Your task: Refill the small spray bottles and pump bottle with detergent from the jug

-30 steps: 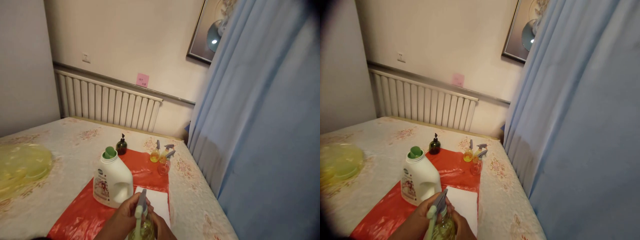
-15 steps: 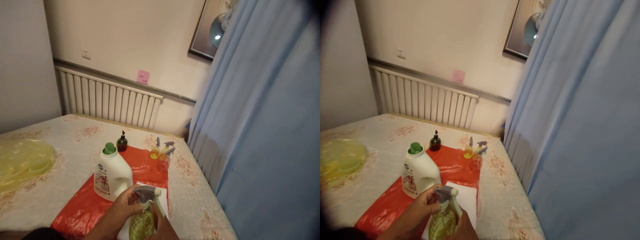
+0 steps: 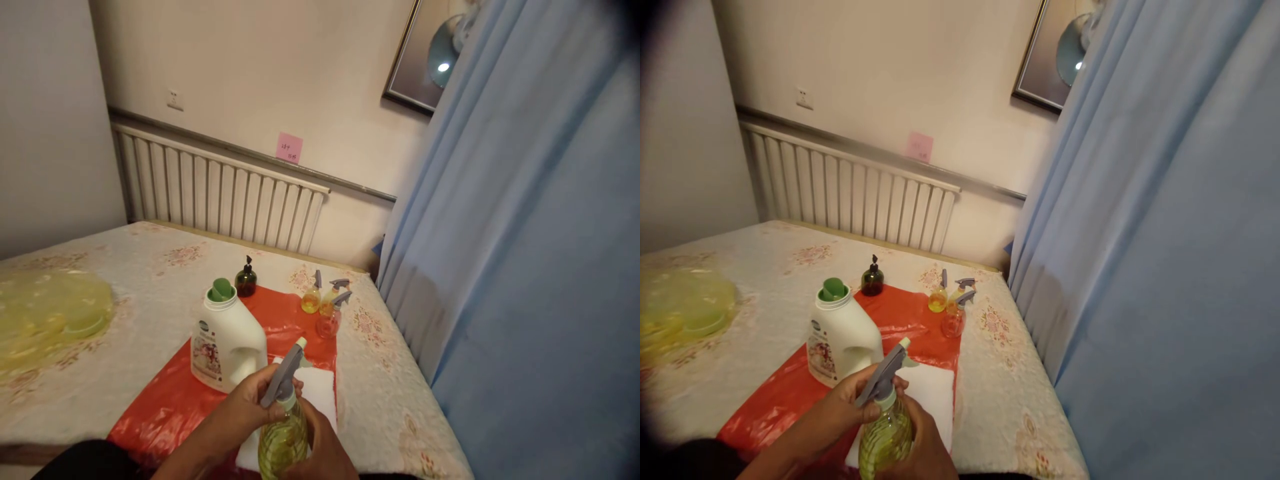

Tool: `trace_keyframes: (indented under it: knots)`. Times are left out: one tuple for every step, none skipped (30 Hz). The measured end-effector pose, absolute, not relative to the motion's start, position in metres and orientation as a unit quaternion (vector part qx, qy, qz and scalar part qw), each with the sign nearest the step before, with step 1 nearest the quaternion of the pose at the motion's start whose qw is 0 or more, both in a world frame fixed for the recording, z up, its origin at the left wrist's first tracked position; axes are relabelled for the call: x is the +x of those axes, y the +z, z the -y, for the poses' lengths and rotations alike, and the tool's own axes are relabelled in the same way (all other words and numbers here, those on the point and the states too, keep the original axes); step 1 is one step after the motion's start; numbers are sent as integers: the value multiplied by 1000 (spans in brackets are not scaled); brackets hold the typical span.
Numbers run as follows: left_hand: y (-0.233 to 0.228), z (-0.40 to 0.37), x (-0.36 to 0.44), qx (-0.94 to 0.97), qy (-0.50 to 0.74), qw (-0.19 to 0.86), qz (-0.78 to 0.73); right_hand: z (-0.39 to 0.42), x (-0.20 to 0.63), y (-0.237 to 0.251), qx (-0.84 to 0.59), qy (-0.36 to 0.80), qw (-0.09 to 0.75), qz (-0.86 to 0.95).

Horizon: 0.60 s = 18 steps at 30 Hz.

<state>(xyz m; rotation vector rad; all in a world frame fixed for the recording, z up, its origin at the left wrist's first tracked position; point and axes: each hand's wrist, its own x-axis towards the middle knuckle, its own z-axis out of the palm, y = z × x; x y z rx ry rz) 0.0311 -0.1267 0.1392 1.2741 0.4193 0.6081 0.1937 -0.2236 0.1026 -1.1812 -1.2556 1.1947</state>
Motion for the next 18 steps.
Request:
trace_keyframes:
  knots:
    - [137, 126, 34, 585, 287, 733, -196, 223, 194, 103, -481, 497, 502, 520]
    - [136, 126, 36, 589, 294, 726, -198, 223, 194, 103, -475, 499, 506, 519]
    - [135, 127, 38, 593, 300, 720, -201, 223, 194, 103, -473, 499, 510, 518]
    - [134, 127, 41, 595, 304, 715, -207, 223, 194, 103, -474, 497, 512, 516]
    - [134, 128, 43, 596, 308, 710, -214, 224, 194, 102, -478, 495, 514, 513]
    - [135, 129, 44, 598, 313, 704, -222, 224, 195, 102, -481, 493, 515, 510]
    - [137, 130, 45, 600, 319, 697, -228, 224, 196, 101, -484, 491, 515, 509]
    - [139, 131, 46, 603, 325, 691, -232, 224, 196, 100, -485, 488, 516, 510]
    - [142, 132, 46, 603, 329, 688, -234, 224, 197, 99, -483, 487, 517, 513]
    - [144, 132, 46, 600, 331, 690, -232, 224, 198, 98, -479, 487, 519, 515]
    - [145, 133, 45, 595, 326, 700, -223, 224, 198, 98, -474, 488, 521, 515]
    - [146, 133, 43, 587, 315, 716, -209, 224, 198, 97, -470, 491, 523, 514]
    - [146, 133, 42, 579, 298, 733, -195, 225, 198, 97, -468, 494, 525, 512]
    - [146, 133, 40, 574, 280, 748, -182, 225, 199, 97, -469, 494, 525, 511]
    - [145, 133, 38, 571, 264, 758, -173, 225, 198, 96, -473, 492, 524, 510]
    - [144, 132, 37, 570, 253, 763, -170, 225, 198, 96, -479, 488, 521, 510]
    - [142, 132, 37, 570, 249, 764, -174, 225, 198, 96, -487, 485, 517, 510]
    - [140, 132, 37, 567, 253, 762, -181, 226, 198, 96, -495, 482, 514, 508]
